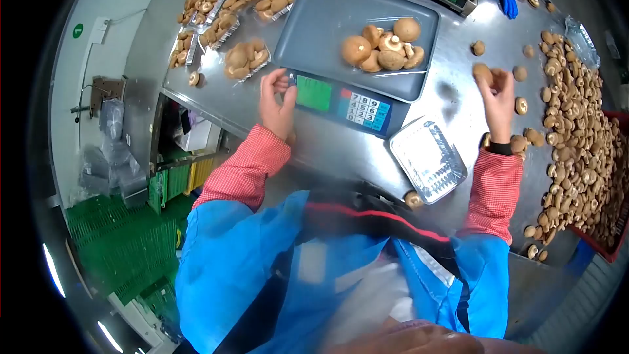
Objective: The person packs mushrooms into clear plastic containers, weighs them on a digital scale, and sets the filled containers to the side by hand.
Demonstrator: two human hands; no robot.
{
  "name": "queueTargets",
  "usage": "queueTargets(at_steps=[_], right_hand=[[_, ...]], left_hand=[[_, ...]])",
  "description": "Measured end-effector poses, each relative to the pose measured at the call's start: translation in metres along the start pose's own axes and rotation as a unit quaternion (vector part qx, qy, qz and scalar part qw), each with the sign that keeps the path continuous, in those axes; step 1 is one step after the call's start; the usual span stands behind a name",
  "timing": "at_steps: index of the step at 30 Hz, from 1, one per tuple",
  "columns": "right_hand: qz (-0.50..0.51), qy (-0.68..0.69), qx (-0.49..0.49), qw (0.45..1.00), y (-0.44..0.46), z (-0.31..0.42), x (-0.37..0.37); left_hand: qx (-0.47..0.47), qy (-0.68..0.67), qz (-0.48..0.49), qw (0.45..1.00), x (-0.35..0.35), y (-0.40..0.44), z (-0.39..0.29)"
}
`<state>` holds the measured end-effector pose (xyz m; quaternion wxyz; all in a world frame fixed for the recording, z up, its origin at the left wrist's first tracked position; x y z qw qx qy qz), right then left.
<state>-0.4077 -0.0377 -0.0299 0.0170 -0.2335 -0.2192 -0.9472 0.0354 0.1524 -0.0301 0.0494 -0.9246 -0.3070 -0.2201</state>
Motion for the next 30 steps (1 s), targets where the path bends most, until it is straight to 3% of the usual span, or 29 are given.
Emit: queueTargets(at_steps=[5,7,9,11,14,15,17,20,24,30], right_hand=[[0.027,-0.02,0.212,0.977,0.033,0.133,-0.077],[0.103,-0.118,0.259,0.953,0.036,0.152,-0.117],[0.106,-0.217,0.303,0.922,0.029,0.154,-0.146],[0.094,-0.186,0.312,0.927,0.028,0.155,-0.134],[0.028,-0.121,0.248,0.961,0.036,0.119,-0.092],[0.024,-0.118,0.181,0.976,0.042,0.079,-0.081],[-0.022,-0.19,0.154,0.969,0.053,0.001,-0.052],[0.034,-0.257,-0.09,0.962,0.06,-0.117,-0.023],[0.043,-0.251,-0.1,0.962,0.084,-0.211,-0.031],[0.077,-0.197,-0.069,0.975,0.076,-0.192,-0.069]], left_hand=[[-0.103,-0.007,0.038,0.994,-0.037,0.019,-0.043],[-0.106,-0.007,0.052,0.993,-0.049,0.021,-0.051],[-0.109,-0.008,0.066,0.992,-0.057,0.018,-0.056],[-0.112,-0.002,0.067,0.991,-0.057,0.018,-0.048],[-0.077,-0.019,0.057,0.995,-0.044,0.015,-0.021],[-0.051,-0.049,0.051,0.996,-0.039,0.017,-0.009],[0.009,-0.115,0.026,0.993,-0.026,0.021,0.008],[0.038,-0.127,0.015,0.991,-0.015,0.022,0.016],[0.038,-0.105,0.001,0.994,-0.005,0.015,0.015],[0.083,-0.088,0.032,0.992,-0.011,0.013,0.02]])
Point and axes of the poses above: each hand's wrist, its own y-axis towards the middle knuckle, its own x-axis out of the back of the hand, z = x × y, the point moved 7 cm from there along y, towards the middle knuckle, and after that the axes turned 15 degrees about x, right-handed, at the moved point
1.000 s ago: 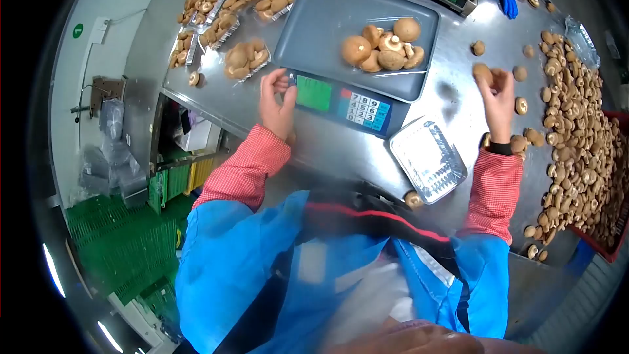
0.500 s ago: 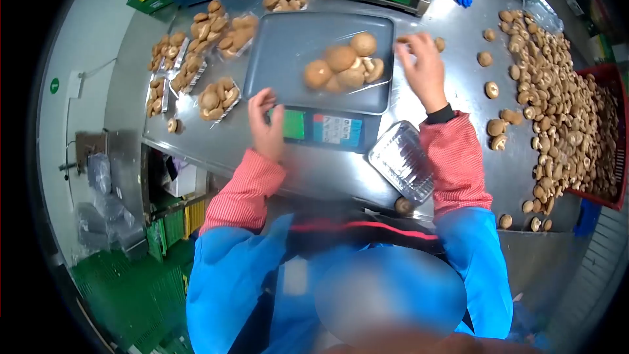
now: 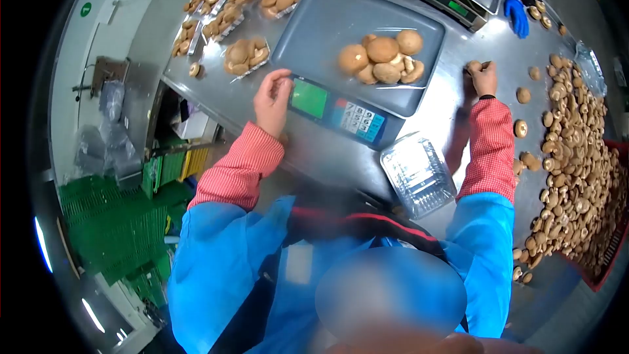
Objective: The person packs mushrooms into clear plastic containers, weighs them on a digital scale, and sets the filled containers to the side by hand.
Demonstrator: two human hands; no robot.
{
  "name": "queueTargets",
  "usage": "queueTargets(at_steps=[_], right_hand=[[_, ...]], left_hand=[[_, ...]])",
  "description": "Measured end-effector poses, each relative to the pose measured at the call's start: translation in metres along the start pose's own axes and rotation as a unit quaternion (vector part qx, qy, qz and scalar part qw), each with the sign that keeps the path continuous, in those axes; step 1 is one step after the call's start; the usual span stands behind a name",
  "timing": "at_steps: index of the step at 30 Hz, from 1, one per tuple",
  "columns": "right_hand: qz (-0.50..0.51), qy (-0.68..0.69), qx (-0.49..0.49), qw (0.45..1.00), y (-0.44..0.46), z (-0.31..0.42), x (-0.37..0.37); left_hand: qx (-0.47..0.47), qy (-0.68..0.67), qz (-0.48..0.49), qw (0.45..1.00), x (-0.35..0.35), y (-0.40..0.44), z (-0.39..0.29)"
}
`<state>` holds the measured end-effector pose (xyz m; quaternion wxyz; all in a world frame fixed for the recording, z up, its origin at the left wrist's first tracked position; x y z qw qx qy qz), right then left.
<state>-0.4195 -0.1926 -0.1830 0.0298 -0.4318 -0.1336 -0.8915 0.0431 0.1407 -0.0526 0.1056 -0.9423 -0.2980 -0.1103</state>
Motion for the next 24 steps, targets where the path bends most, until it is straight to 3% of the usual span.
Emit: queueTargets(at_steps=[4,6,9,11,13,17,20,23,24], right_hand=[[-0.042,0.158,-0.025,0.986,-0.025,0.037,0.015],[-0.065,0.223,-0.029,0.972,-0.04,0.07,0.04],[-0.108,0.237,0.083,0.962,-0.063,0.14,0.084],[-0.061,0.281,0.137,0.948,-0.083,0.2,0.093],[0.013,0.269,0.186,0.945,-0.108,0.262,0.086],[-0.018,0.081,0.375,0.923,-0.137,0.354,0.053],[0.038,0.037,0.377,0.924,-0.144,0.372,0.011],[0.046,0.13,0.34,0.93,-0.148,0.378,0.028],[0.014,0.123,0.376,0.918,-0.15,0.381,0.037]], left_hand=[[0.044,-0.047,0.029,0.997,-0.016,0.005,-0.016],[-0.002,0.022,0.026,0.999,-0.025,0.009,-0.03],[-0.057,0.14,0.04,0.988,-0.042,0.019,-0.045],[-0.1,0.236,0.051,0.965,-0.057,0.028,-0.048],[-0.072,0.271,0.084,0.956,-0.071,0.032,-0.045],[0.023,0.279,0.126,0.952,-0.09,0.031,-0.041],[0.026,0.276,0.124,0.953,-0.092,0.028,-0.042],[0.01,0.29,0.125,0.949,-0.09,0.027,-0.048],[-0.001,0.287,0.128,0.949,-0.091,0.029,-0.044]])
Point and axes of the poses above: each hand's wrist, its own y-axis towards the middle knuckle, its own x-axis out of the back of the hand, z = x × y, the point moved 7 cm from there along y, towards the middle knuckle, and after that the axes turned 15 degrees about x, right-handed, at the moved point
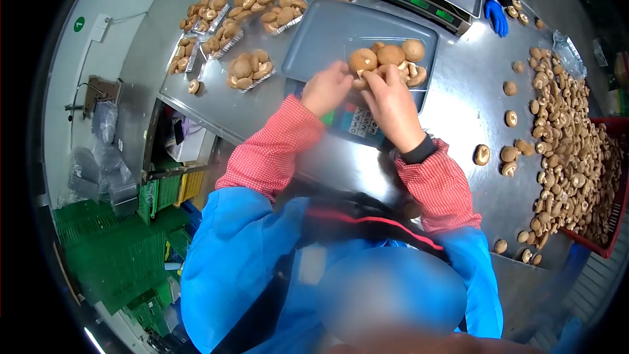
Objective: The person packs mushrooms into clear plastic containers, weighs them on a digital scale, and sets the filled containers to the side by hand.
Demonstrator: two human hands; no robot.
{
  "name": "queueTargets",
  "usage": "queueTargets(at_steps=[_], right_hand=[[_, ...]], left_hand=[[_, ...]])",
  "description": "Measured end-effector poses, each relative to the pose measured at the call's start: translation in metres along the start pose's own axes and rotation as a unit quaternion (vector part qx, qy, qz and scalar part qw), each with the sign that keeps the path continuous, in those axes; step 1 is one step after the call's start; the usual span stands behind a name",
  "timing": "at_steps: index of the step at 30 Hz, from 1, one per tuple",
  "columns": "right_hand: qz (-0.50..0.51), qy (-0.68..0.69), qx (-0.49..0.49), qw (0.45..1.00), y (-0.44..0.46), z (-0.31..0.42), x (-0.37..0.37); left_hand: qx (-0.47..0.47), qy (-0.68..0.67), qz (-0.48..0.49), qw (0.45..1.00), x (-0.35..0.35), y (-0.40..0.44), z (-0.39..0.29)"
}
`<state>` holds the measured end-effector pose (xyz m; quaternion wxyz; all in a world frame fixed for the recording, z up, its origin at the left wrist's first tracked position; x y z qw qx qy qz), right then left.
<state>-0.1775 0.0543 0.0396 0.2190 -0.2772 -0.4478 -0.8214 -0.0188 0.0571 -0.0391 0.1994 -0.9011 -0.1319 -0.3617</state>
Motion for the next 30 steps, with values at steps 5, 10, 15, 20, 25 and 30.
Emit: queueTargets(at_steps=[5,10,15,20,25,30], right_hand=[[0.074,-0.158,0.021,0.985,0.001,0.0,-0.012],[0.045,-0.183,0.036,0.982,-0.003,0.005,-0.023],[-0.017,-0.116,-0.087,0.989,-0.064,0.018,0.044],[0.134,-0.127,-0.261,0.948,-0.188,0.017,0.065],[0.18,-0.116,-0.231,0.949,-0.229,0.037,0.049],[0.178,-0.104,-0.228,0.952,-0.217,0.041,0.054]], left_hand=[[-0.034,-0.052,0.055,0.997,-0.015,0.009,0.01],[-0.018,-0.099,0.046,0.994,-0.024,0.025,0.018],[0.136,-0.381,0.146,0.903,-0.021,0.021,0.009],[0.143,-0.455,0.163,0.864,-0.003,0.051,0.017],[0.104,-0.514,0.08,0.848,0.046,0.106,0.007],[0.037,-0.576,-0.052,0.815,0.099,0.204,0.005]])
Point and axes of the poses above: each hand's wrist, its own y-axis towards the middle knuckle, its own x-axis out of the back of the hand, z = x × y, the point moved 7 cm from there along y, towards the middle knuckle, and after that the axes turned 15 degrees about x, right-handed, at the moved point
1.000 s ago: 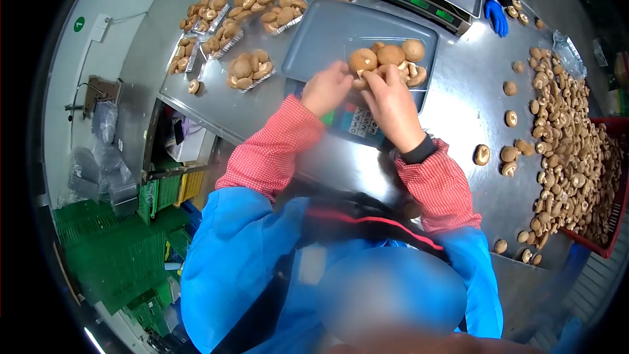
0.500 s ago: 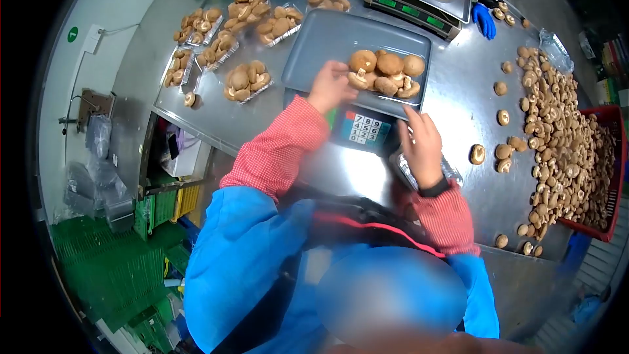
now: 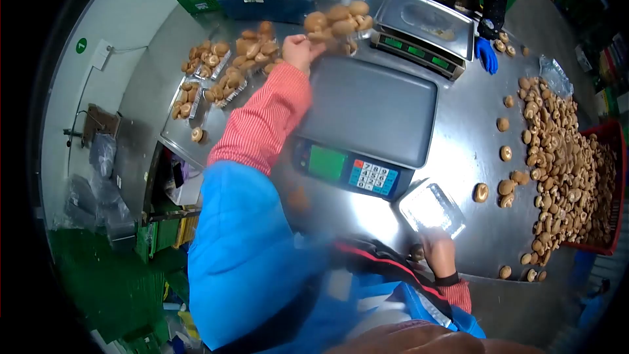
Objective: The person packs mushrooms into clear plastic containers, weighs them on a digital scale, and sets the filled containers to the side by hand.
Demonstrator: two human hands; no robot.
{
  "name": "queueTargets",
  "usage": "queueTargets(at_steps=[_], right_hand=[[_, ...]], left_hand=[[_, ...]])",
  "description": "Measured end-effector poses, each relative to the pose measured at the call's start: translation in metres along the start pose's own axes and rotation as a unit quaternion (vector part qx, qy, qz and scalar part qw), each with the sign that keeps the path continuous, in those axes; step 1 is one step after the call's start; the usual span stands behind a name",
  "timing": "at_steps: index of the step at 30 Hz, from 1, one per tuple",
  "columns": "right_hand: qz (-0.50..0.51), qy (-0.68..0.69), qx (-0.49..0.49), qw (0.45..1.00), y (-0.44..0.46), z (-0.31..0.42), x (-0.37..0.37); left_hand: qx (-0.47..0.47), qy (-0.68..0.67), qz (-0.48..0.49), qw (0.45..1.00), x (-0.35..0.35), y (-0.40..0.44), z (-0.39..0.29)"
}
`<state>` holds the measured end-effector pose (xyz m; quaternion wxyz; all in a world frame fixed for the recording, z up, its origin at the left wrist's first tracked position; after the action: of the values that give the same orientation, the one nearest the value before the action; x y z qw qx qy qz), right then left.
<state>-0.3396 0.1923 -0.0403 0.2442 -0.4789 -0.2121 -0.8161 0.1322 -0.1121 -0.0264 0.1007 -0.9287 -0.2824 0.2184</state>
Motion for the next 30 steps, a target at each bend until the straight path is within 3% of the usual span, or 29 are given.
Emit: queueTargets(at_steps=[5,6,7,8,9,10,13,15,17,18,19,21,24,27,29,30], right_hand=[[0.003,0.016,-0.009,1.0,0.001,0.003,0.003],[0.001,-0.043,0.001,0.999,-0.002,0.004,-0.001],[-0.014,-0.048,0.003,0.999,-0.007,0.0,-0.006],[-0.025,-0.051,0.004,0.998,-0.005,0.001,-0.005],[-0.035,-0.054,0.005,0.998,-0.003,0.004,-0.002],[-0.035,-0.054,0.002,0.998,0.0,0.005,-0.001],[-0.043,-0.064,-0.011,0.997,0.006,0.007,-0.002],[-0.056,-0.088,-0.019,0.994,0.006,0.007,-0.002],[-0.058,-0.092,-0.026,0.994,0.005,0.005,-0.003],[-0.06,-0.093,-0.03,0.993,0.004,0.005,-0.003],[-0.062,-0.095,-0.031,0.993,0.004,0.005,-0.002],[-0.068,-0.1,-0.04,0.992,0.006,0.007,0.005],[-0.111,-0.155,-0.06,0.98,0.005,0.01,0.028],[-0.208,-0.226,-0.087,0.948,-0.003,0.005,0.073],[-0.265,-0.258,-0.065,0.927,-0.009,0.006,0.103],[-0.263,-0.254,-0.053,0.929,-0.011,0.008,0.108]], left_hand=[[-0.035,-0.019,-0.088,0.995,0.007,0.106,-0.037],[-0.04,0.053,-0.111,0.992,0.01,0.136,-0.039],[-0.05,0.287,-0.14,0.946,0.013,0.187,-0.039],[-0.061,0.513,-0.158,0.842,0.016,0.238,-0.033],[-0.048,0.707,-0.163,0.687,-0.008,0.202,-0.055],[-0.06,0.855,-0.154,0.492,-0.034,0.158,-0.078],[0.035,0.783,-0.211,0.585,-0.025,0.193,-0.083],[0.023,0.665,-0.203,0.718,-0.023,0.2,-0.082],[-0.057,0.52,-0.233,0.82,-0.023,0.186,-0.076],[-0.019,0.174,-0.197,0.965,-0.025,0.182,-0.058],[0.023,-0.194,-0.132,0.972,-0.035,0.178,-0.033],[0.074,-0.045,-0.015,0.996,-0.058,0.163,-0.003],[0.26,-0.04,0.275,0.925,-0.12,0.077,0.083],[0.413,0.081,0.551,0.721,-0.165,-0.094,0.135],[0.453,0.282,0.587,0.609,-0.169,-0.2,0.154],[0.478,0.296,0.602,0.567,-0.172,-0.246,0.163]])
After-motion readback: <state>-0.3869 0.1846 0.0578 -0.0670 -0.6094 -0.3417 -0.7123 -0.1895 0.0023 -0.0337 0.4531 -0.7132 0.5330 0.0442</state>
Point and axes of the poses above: each hand's wrist, its own y-axis towards the middle knuckle, its own x-axis out of the back of the hand, z = x × y, the point moved 7 cm from there along y, towards the middle knuckle, and after that the axes turned 15 degrees about x, right-handed, at the moved point
